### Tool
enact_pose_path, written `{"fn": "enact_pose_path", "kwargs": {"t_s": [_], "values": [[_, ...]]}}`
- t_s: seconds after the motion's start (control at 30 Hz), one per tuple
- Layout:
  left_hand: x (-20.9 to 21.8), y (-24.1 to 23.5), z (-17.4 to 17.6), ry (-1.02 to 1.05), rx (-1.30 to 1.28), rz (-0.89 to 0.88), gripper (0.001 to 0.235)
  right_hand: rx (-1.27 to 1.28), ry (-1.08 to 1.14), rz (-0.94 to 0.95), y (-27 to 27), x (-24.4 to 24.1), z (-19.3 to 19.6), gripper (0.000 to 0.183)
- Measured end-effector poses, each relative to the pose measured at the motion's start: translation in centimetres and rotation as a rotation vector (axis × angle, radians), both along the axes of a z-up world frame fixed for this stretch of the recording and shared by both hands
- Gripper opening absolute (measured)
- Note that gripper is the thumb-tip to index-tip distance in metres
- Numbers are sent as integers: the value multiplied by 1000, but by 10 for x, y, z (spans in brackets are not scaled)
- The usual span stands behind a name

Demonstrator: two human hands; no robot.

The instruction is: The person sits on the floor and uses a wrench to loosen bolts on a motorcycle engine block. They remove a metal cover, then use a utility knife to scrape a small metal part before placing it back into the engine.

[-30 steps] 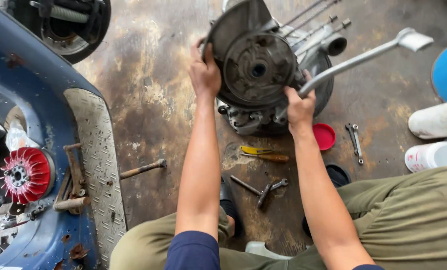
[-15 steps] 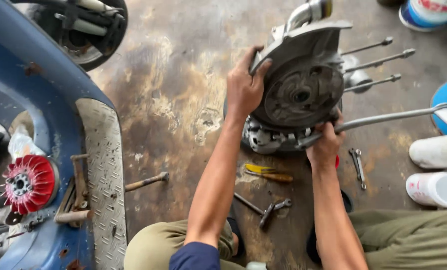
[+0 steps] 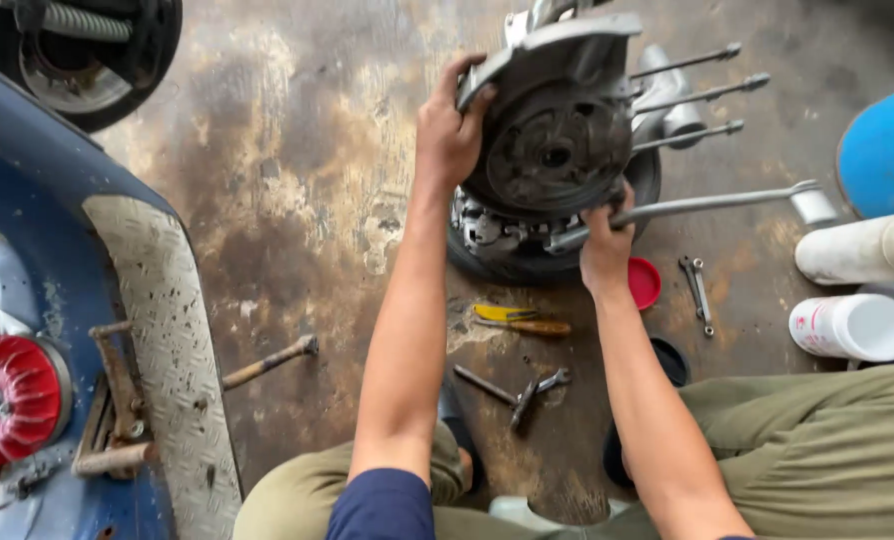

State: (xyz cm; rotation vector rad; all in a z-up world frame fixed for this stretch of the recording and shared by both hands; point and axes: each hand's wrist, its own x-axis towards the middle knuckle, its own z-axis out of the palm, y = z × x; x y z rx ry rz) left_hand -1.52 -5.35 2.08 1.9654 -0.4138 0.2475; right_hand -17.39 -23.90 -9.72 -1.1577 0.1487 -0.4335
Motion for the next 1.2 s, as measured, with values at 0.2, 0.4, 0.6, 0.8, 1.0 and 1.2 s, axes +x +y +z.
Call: {"fn": "enact_pose_path", "kwargs": {"t_s": [0.2,0.4,0.6,0.8,1.0,1.2], "values": [[3,1,-26,11,137,-49,42,-97,112,-137,3,-15,3,54],[-17,5,-20,-45,179,36,58,4,195,-207,-2,-23,-7,53],[-23,14,-10,-39,235,6,71,-86,248,-290,-4,-29,-19,64],[-38,31,9,-112,285,-25,88,-270,291,-491,27,-57,-6,44],[-42,67,35,-121,617,-102,89,-515,-14,-573,41,-66,40,18],[-95,126,97,-315,1195,-176,56,-496,-177,-328,66,-66,107,13]]}}
